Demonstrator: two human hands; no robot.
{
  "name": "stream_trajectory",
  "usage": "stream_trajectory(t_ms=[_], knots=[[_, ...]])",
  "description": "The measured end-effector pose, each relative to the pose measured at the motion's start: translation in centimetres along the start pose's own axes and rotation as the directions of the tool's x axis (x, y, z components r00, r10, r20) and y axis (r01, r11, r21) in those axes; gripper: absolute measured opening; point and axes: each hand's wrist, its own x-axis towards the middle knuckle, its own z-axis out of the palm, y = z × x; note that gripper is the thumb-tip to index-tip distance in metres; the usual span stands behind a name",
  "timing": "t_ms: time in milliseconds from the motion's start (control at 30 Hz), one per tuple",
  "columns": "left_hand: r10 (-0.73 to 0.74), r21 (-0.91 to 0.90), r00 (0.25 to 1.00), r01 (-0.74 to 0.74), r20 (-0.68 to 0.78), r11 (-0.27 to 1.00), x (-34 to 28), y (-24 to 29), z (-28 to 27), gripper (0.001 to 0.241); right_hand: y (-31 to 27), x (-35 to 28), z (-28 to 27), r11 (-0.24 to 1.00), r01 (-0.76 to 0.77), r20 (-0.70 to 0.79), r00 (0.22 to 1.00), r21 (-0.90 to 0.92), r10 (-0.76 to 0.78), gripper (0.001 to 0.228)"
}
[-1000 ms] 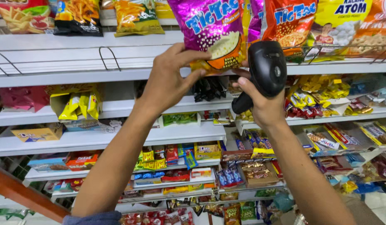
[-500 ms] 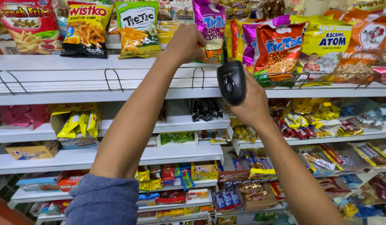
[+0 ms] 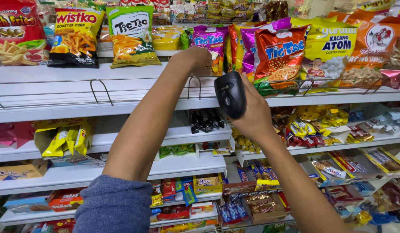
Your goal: The person uses a handheld barcode scanner to scan various snack bags pulled from a store shelf, then places them into a cardboard box on the floor.
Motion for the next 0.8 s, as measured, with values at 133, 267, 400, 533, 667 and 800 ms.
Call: stream_trajectory(t_ms=[133, 267, 400, 533, 667, 800], knots=[[0.088, -0.258, 0.996, -0.08, 0.023, 0.963, -1.2, 1.0, -1.4, 0.048, -0.2, -0.2, 0.2, 1.0, 0.018, -0.024, 1.0, 0.004, -0.018, 0.069], [-0.034, -0.168, 0.989, 0.058, 0.142, 0.984, -2.3, 2.7, -4.0, 0.069, -0.8, 0.1, 0.0, 1.0, -0.01, -0.014, 1.0, -0.014, 0.01, 0.068], [-0.041, -0.115, 0.975, 0.068, 0.219, 0.991, -0.6, 4.5, -4.6, 0.07, -1.2, 0.2, -0.7, 0.999, -0.021, 0.025, 0.999, -0.038, 0.022, 0.07], [-0.006, -0.14, 0.961, 0.047, 0.276, 0.989, 1.7, 4.9, -3.3, 0.06, -1.0, 0.2, -1.0, 0.999, -0.027, 0.053, 0.998, -0.04, 0.029, 0.074], [0.0, -0.138, 0.976, 0.031, 0.218, 0.99, 2.7, 4.7, -2.5, 0.052, -0.8, 0.3, -1.1, 0.998, -0.034, 0.059, 0.998, -0.043, 0.037, 0.074], [0.01, -0.303, 0.988, 0.037, 0.153, 0.952, 1.1, 5.2, -2.9, 0.046, -0.9, 0.4, -1.0, 0.999, -0.017, 0.047, 0.999, -0.052, 0.02, 0.075]])
